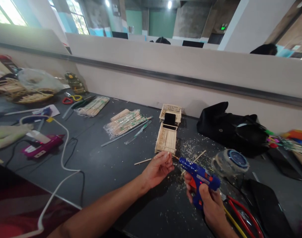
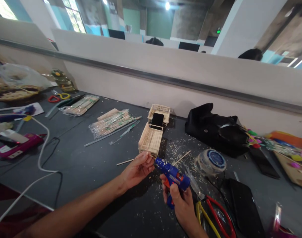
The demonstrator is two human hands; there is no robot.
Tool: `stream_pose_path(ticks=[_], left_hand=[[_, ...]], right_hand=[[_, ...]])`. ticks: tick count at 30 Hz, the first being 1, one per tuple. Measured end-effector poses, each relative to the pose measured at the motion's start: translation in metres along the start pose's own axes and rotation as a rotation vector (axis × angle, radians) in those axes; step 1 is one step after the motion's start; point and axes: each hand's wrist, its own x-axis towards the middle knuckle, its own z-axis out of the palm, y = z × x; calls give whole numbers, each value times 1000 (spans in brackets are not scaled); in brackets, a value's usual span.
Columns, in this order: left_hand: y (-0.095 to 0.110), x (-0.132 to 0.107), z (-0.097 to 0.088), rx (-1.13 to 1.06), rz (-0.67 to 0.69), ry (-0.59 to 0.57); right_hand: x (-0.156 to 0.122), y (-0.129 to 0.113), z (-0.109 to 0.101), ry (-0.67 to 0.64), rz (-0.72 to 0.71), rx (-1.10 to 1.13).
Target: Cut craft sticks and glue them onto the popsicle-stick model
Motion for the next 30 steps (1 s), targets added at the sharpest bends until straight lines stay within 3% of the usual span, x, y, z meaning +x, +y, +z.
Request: stream_pose_path(ticks=[9,23,30], left_hand=[[-3,0,-3,12,-14,10],[-3,-1,-3,19,-14,2],[-3,0,-4,25,-21,4]], right_hand=[[-1,4,0,22,-16,-110],[-1,14,0,30,5,-40],[0,8,2,38,-18,-56]])
